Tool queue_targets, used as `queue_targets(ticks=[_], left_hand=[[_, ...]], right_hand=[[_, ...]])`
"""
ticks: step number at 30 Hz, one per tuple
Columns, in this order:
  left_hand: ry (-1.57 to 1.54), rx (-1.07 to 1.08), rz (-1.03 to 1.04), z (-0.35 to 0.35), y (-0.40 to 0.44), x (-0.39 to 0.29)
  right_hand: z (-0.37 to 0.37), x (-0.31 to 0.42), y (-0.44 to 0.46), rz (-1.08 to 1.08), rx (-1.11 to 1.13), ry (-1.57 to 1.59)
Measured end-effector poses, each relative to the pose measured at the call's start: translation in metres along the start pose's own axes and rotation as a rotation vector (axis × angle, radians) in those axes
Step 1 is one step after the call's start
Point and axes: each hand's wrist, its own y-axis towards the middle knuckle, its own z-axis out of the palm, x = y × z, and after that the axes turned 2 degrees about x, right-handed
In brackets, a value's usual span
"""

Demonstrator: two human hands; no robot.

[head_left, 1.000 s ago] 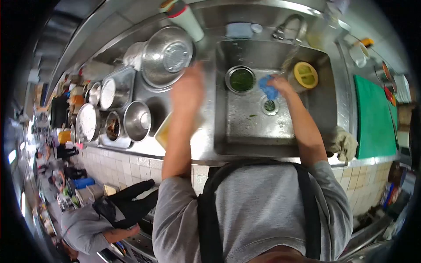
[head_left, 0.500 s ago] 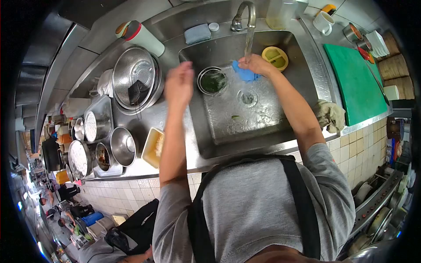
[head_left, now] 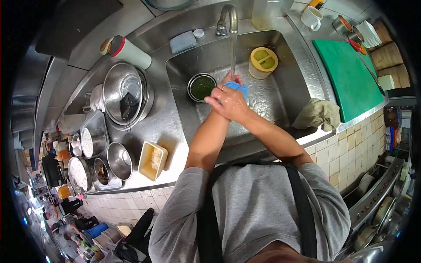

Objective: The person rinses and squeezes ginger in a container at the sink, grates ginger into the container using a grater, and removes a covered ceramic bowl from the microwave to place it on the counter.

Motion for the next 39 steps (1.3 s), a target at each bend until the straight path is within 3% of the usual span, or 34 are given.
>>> queue_targets(ticks=[2,4,5,8,11,14,15,17,19,22,23,25,26,27,28,30,31,34,35,38,39], left_hand=[[0.351,-0.286,0.087,0.013,-0.010,0.001],[-0.158,-0.317,-0.168,0.042,-0.009,-0.022],[-0.031,-0.383,-0.268,0.056,-0.015,-0.042],[0.005,-0.393,-0.356,0.053,-0.016,-0.055],[0.168,-0.236,-0.244,0.042,-0.025,-0.065],[0.288,-0.492,-0.080,0.009,-0.006,-0.042],[0.082,-0.417,-0.009,-0.012,-0.002,-0.021],[0.536,-0.321,0.172,-0.004,-0.001,-0.015],[0.231,-0.489,-0.171,0.041,-0.006,-0.051],[0.714,-0.165,-0.120,0.046,-0.006,-0.071],[0.950,-0.062,-0.177,0.022,0.008,-0.061],[1.119,-0.036,-0.006,0.022,-0.002,-0.063],[1.204,-0.019,0.078,0.022,-0.006,-0.065],[1.249,0.038,-0.004,0.025,-0.006,-0.076],[1.263,0.006,0.035,0.024,-0.011,-0.081],[1.288,-0.064,0.118,0.021,-0.020,-0.089],[1.274,-0.044,0.065,0.012,-0.018,-0.089],[1.241,0.059,0.277,0.002,-0.017,-0.075],[0.968,0.091,0.193,-0.006,-0.009,-0.063],[0.705,0.037,-0.006,-0.002,-0.012,-0.054],[0.669,-0.014,-0.009,0.001,-0.012,-0.051]], right_hand=[[0.015,-0.050,-0.001,-0.005,-0.059,-0.068],[0.024,-0.107,-0.001,0.183,-0.033,-0.117],[0.026,-0.125,0.001,0.316,-0.012,-0.181],[0.019,-0.138,0.008,0.648,-0.037,0.167],[0.042,-0.144,-0.001,1.105,-0.195,1.194],[0.043,-0.097,-0.001,0.522,-0.124,0.277],[0.043,-0.072,0.003,0.324,-0.215,0.327],[0.045,-0.070,0.003,0.414,-0.245,0.251],[0.039,-0.081,0.002,0.505,-0.229,0.104],[0.038,-0.143,-0.017,0.778,0.096,0.123],[0.036,-0.159,-0.020,0.614,0.089,0.218],[0.024,-0.167,-0.016,0.289,0.075,0.399],[0.018,-0.169,-0.016,0.342,0.261,0.308],[-0.009,-0.144,0.001,0.395,0.445,0.215],[-0.025,-0.131,0.010,0.446,0.626,0.119],[-0.027,-0.136,0.014,0.420,0.516,0.225],[-0.032,-0.128,0.022,0.436,0.501,0.291],[-0.025,-0.117,0.039,0.387,0.508,0.470],[-0.023,-0.115,0.045,0.351,0.517,0.524],[-0.043,-0.089,0.066,0.554,0.474,0.724],[-0.049,-0.083,0.067,0.499,0.304,0.807]])
